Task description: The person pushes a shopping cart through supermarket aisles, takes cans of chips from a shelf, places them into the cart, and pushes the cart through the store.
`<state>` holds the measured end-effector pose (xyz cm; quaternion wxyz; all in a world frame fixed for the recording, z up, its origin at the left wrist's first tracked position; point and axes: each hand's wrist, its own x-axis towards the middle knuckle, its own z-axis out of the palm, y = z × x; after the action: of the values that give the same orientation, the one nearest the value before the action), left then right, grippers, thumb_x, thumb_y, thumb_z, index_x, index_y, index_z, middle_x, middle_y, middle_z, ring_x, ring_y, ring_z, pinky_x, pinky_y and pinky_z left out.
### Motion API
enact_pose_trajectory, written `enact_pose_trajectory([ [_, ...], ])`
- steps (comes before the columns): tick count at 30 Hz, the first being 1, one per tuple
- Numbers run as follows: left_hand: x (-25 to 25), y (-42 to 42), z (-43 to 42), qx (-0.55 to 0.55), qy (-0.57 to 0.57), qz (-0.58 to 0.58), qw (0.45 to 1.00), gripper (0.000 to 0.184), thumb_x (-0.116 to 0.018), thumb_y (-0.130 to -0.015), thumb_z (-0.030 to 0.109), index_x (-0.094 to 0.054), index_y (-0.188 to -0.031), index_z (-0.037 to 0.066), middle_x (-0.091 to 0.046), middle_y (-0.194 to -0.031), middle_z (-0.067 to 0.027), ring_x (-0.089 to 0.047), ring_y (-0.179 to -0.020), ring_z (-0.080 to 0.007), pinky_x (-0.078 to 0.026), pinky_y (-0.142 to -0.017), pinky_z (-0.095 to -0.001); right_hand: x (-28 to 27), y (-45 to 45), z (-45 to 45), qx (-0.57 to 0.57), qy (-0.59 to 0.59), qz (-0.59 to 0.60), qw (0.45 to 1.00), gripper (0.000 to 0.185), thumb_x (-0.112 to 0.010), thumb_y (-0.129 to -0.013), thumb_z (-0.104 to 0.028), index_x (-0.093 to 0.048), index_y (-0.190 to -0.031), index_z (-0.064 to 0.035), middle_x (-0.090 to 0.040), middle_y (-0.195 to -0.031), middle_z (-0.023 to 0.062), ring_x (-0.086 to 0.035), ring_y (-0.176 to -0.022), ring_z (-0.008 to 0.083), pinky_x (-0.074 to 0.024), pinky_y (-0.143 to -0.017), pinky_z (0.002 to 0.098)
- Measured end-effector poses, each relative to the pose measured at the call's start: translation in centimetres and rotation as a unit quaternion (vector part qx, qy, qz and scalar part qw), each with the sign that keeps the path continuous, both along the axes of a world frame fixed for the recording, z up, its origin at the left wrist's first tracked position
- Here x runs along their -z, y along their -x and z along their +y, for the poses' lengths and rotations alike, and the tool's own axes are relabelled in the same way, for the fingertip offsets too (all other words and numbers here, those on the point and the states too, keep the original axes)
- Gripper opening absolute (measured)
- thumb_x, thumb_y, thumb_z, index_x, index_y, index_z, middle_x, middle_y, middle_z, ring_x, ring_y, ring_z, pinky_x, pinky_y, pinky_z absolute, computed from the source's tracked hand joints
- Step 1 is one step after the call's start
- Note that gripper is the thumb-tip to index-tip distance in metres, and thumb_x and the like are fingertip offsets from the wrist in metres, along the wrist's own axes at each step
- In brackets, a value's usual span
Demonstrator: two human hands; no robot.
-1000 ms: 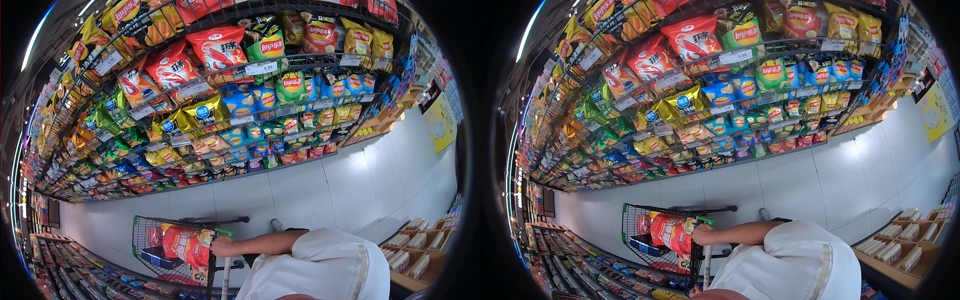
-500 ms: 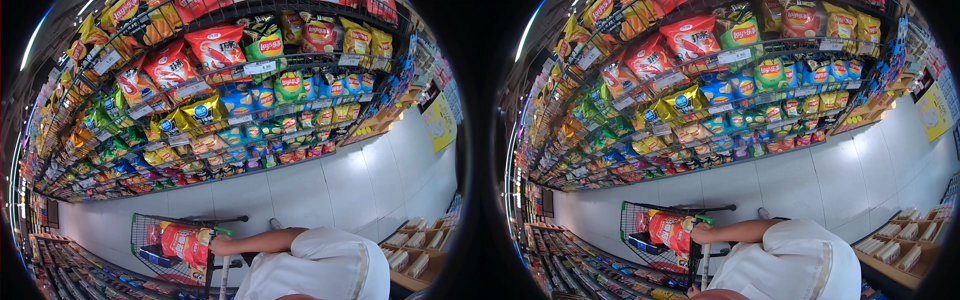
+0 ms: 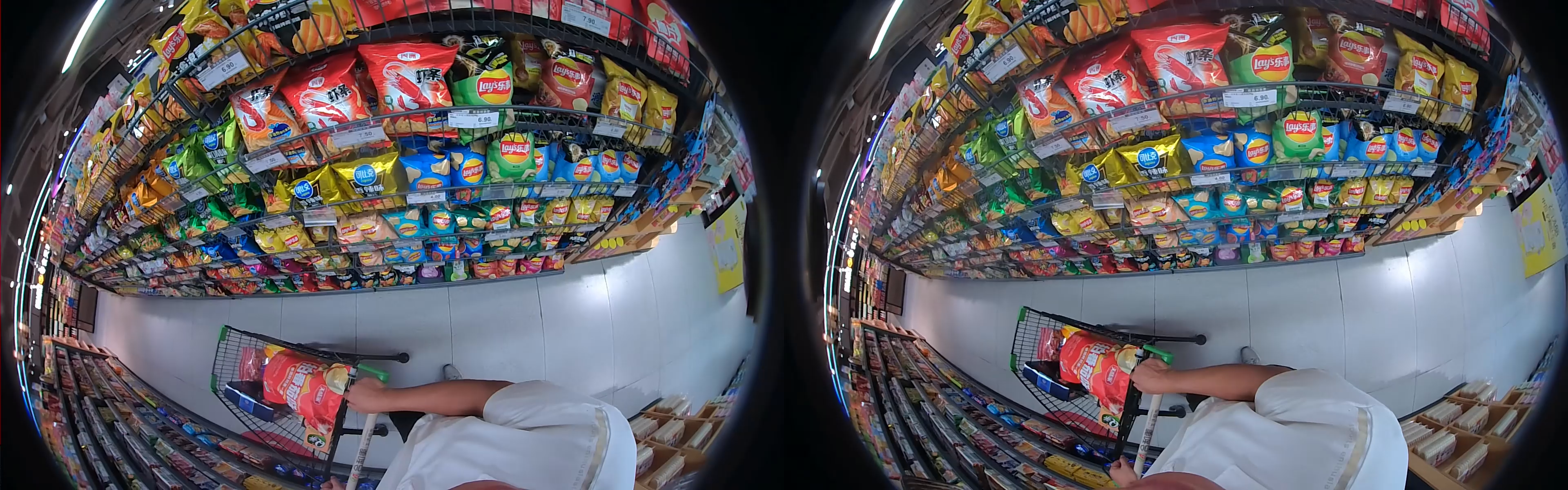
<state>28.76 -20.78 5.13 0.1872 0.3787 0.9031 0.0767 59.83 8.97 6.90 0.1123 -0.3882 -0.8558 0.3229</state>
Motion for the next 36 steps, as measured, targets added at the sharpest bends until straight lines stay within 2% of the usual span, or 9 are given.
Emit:
enact_pose_trajectory([
  [3,0.1,0.2,0.3,-0.055,0.009,-0.078,0.995,0.049,-0.065,-0.100,0.044,-0.072,-0.106,-0.004,-0.072,-0.107,-0.0249,-0.064,-0.096,-0.0376,-0.049,-0.092,-0.0493,-0.2,-0.1,0.1,-0.001,-0.009,0.004,1.000,0.028,-0.059,-0.094,-0.027,-0.075,-0.089,-0.0051,-0.073,-0.077,0.0174,-0.074,-0.073,0.0388,-0.0607,-0.067,0.0517],
  [12,1.5,0.9,0.0,-0.079,0.028,-0.082,0.993,0.049,-0.064,-0.101,0.043,-0.073,-0.121,-0.001,-0.073,-0.118,-0.0236,-0.067,-0.108,-0.0392,-0.050,-0.097,-0.0462,-1.7,-0.6,0.6,-0.016,0.012,-0.024,1.000,0.028,-0.059,-0.094,-0.029,-0.075,-0.094,-0.0060,-0.074,-0.081,0.0159,-0.075,-0.078,0.0367,-0.0603,-0.067,0.0518],
  [15,3.3,1.5,0.2,-0.073,-0.086,-0.076,0.991,0.043,-0.065,-0.100,0.028,-0.067,-0.074,-0.007,-0.069,-0.066,-0.0159,-0.063,-0.058,-0.0246,-0.050,-0.063,-0.0427,-1.6,-1.0,0.9,-0.028,0.016,-0.004,0.999,0.028,-0.062,-0.094,-0.030,-0.076,-0.099,-0.0064,-0.075,-0.083,0.0149,-0.074,-0.077,0.0363,-0.0596,-0.067,0.0503],
  [16,3.4,1.5,0.0,-0.077,-0.092,-0.078,0.990,0.042,-0.066,-0.099,0.027,-0.067,-0.074,-0.007,-0.068,-0.065,-0.0148,-0.063,-0.058,-0.0233,-0.049,-0.062,-0.0422,-1.5,-1.2,1.0,-0.035,0.017,0.006,0.999,0.028,-0.064,-0.094,-0.030,-0.076,-0.100,-0.0064,-0.075,-0.083,0.0145,-0.074,-0.077,0.0363,-0.0594,-0.068,0.0495],
  [19,3.0,1.0,0.3,-0.097,-0.112,-0.093,0.985,0.040,-0.067,-0.098,0.024,-0.065,-0.073,-0.006,-0.066,-0.063,-0.0124,-0.062,-0.056,-0.0204,-0.049,-0.059,-0.0410,-1.4,-3.3,2.3,-0.015,0.111,0.271,0.956,0.024,-0.070,-0.090,-0.027,-0.077,-0.100,-0.0061,-0.076,-0.086,0.0135,-0.075,-0.079,0.0317,-0.0585,-0.071,0.0454],
  [27,2.9,0.9,1.1,-0.105,-0.095,-0.084,0.986,0.037,-0.068,-0.098,0.022,-0.063,-0.073,-0.004,-0.065,-0.063,-0.0112,-0.060,-0.055,-0.0181,-0.048,-0.055,-0.0396,-9.9,-18.7,10.9,0.232,0.104,0.274,0.927,0.030,-0.071,-0.098,-0.027,-0.074,-0.117,-0.0041,-0.077,-0.099,0.0117,-0.074,-0.086,0.0179,-0.0582,-0.079,0.0339],
  [31,3.9,1.4,0.8,-0.111,-0.129,-0.112,0.979,0.038,-0.068,-0.098,0.023,-0.064,-0.073,-0.004,-0.066,-0.064,-0.0118,-0.061,-0.055,-0.0190,-0.048,-0.056,-0.0405,-17.0,-27.3,14.9,0.415,-0.029,0.322,0.850,0.029,-0.074,-0.097,-0.021,-0.073,-0.119,-0.0019,-0.077,-0.109,0.0096,-0.072,-0.086,0.0165,-0.0574,-0.078,0.0302],
  [34,3.9,1.1,1.4,-0.092,-0.116,-0.095,0.984,0.036,-0.068,-0.097,0.023,-0.066,-0.074,-0.005,-0.067,-0.065,-0.0133,-0.062,-0.057,-0.0206,-0.050,-0.058,-0.0415,-22.3,-31.8,17.3,0.439,-0.222,0.394,0.776,0.048,-0.077,-0.093,-0.019,-0.063,-0.136,-0.0029,-0.069,-0.129,0.0156,-0.068,-0.114,0.0217,-0.0569,-0.089,0.0340],
  [36,3.2,0.6,1.8,-0.067,-0.099,-0.060,0.991,0.036,-0.069,-0.096,0.024,-0.067,-0.076,-0.006,-0.069,-0.067,-0.0147,-0.064,-0.058,-0.0219,-0.051,-0.061,-0.0423,-25.7,-33.8,18.4,0.462,-0.331,0.315,0.760,0.053,-0.077,-0.094,-0.022,-0.060,-0.141,-0.0041,-0.063,-0.141,0.0203,-0.063,-0.128,0.0299,-0.0555,-0.096,0.0373],
])
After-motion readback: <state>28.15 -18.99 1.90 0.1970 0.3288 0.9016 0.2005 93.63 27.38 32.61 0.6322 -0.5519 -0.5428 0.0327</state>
